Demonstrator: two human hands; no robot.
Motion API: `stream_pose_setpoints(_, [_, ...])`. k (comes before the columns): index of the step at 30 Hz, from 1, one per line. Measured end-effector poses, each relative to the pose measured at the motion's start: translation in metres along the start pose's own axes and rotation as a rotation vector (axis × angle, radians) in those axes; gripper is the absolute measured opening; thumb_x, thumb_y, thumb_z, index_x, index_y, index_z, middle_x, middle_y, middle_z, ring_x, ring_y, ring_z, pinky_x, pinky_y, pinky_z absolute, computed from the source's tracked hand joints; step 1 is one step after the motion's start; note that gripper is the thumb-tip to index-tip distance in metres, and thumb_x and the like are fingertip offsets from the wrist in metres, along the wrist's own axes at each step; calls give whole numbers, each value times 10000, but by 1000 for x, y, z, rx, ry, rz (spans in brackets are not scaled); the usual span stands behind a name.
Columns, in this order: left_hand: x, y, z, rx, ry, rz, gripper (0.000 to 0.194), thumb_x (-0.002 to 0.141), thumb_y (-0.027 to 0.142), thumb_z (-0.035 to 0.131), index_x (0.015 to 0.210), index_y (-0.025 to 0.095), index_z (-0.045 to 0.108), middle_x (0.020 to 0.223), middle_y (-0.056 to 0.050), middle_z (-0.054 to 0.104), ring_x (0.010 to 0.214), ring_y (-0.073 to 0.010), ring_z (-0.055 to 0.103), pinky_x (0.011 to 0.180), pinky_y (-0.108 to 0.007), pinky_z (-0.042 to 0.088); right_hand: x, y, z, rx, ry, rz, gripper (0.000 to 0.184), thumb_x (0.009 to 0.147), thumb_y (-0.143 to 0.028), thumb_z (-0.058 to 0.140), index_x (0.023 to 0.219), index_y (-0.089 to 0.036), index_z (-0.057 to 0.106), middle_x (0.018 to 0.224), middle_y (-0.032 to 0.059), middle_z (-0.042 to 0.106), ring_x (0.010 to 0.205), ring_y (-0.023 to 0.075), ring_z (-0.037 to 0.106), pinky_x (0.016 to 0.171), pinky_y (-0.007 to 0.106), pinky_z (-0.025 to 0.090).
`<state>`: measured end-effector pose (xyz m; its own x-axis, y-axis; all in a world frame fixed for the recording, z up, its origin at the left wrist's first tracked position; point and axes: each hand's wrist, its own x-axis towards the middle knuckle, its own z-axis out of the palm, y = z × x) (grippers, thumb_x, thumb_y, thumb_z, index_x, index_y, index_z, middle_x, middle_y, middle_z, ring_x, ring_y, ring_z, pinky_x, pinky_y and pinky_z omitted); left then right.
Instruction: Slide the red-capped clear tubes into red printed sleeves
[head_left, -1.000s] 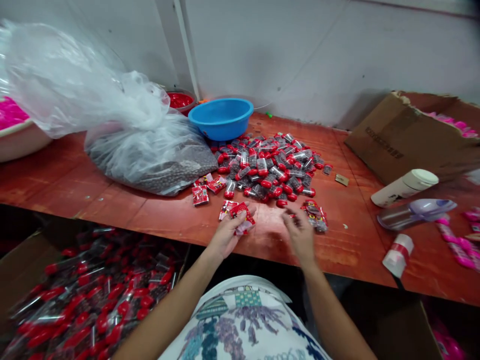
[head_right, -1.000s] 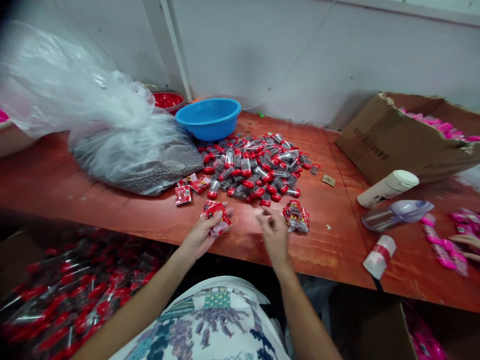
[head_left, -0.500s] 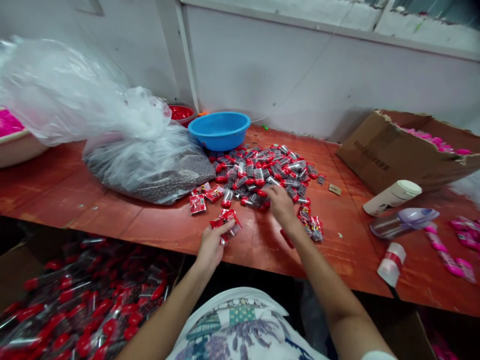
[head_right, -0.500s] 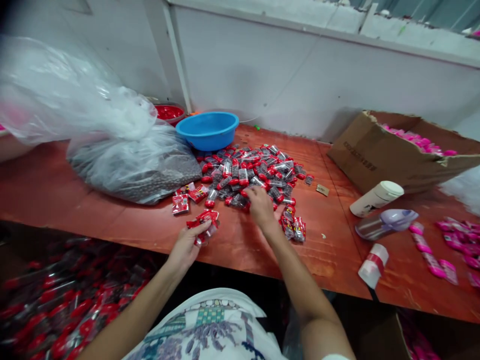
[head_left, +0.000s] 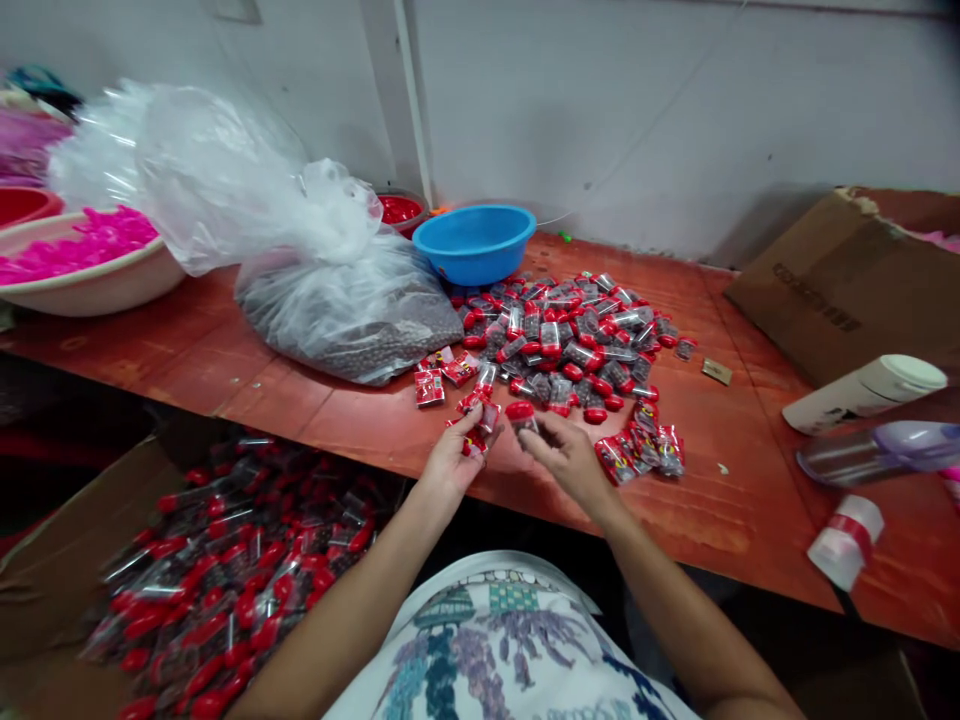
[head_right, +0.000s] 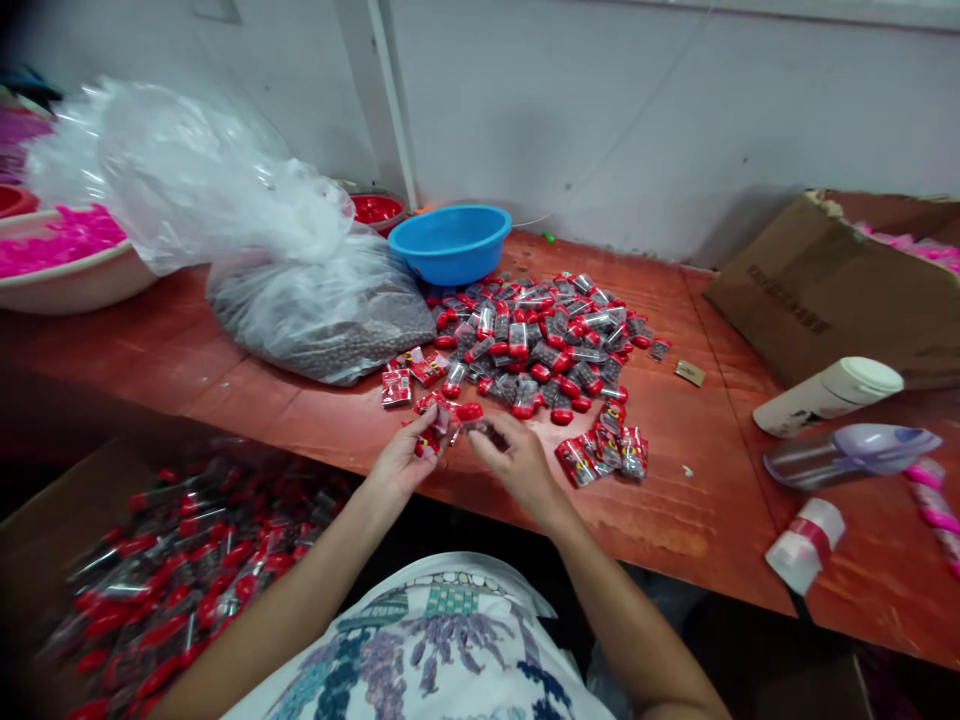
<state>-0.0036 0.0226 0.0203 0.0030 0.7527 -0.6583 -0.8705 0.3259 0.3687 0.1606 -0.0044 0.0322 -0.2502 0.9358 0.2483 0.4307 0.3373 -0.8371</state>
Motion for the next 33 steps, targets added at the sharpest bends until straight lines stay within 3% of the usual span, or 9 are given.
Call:
stream_pose_setpoints(5, [0, -7, 4, 45, -19, -3, 113, 810, 37, 580, 744, 106, 639, 670, -58, 696, 579, -139, 662, 606, -232, 560, -17, -4, 28, 24, 113, 48, 143, 869, -265, 520, 907, -196, 639, 769, 11, 556, 699, 146, 513, 611, 236, 393])
stream_pose_setpoints(16, [-10, -12, 3, 97, -96, 125, 122, 667, 31, 699, 735, 124, 661, 717, -31, 713, 641, -137, 663, 678, -252, 545, -14, 4, 30, 147, 154, 119, 212, 889, -326, 495, 1009, -217, 632, 833, 30, 541, 712, 154, 545, 633, 255, 481])
stream_pose_setpoints(23, [-12, -12, 0, 208, -141, 219, 206, 582, 105, 779, 759, 122, 675, 731, -36, 717, 637, -137, 656, 634, -232, 518, -16, -1, 28, 497, -28, 283, 253, 845, -377, 548, 1028, -237, 652, 806, 5, 529, 639, 129, 539, 533, 231, 512])
stream_pose_setpoints(29, [-23, -12, -1, 405, -224, 320, 279, 507, 144, 836, 714, 138, 649, 626, 1, 668, 534, -112, 589, 526, -213, 466, -17, -2, 18, 402, -114, 219, 324, 870, -341, 525, 1167, -263, 628, 799, 1, 480, 682, 132, 500, 572, 233, 492])
stream_pose_setpoints(33, [-24, -12, -3, 509, -251, 385, 313, 513, 157, 839, 765, 143, 654, 681, -7, 681, 584, -118, 605, 563, -212, 461, -18, 4, 16, 264, -101, 140, 401, 880, -295, 529, 1279, -279, 556, 805, 7, 494, 725, 143, 502, 636, 247, 482])
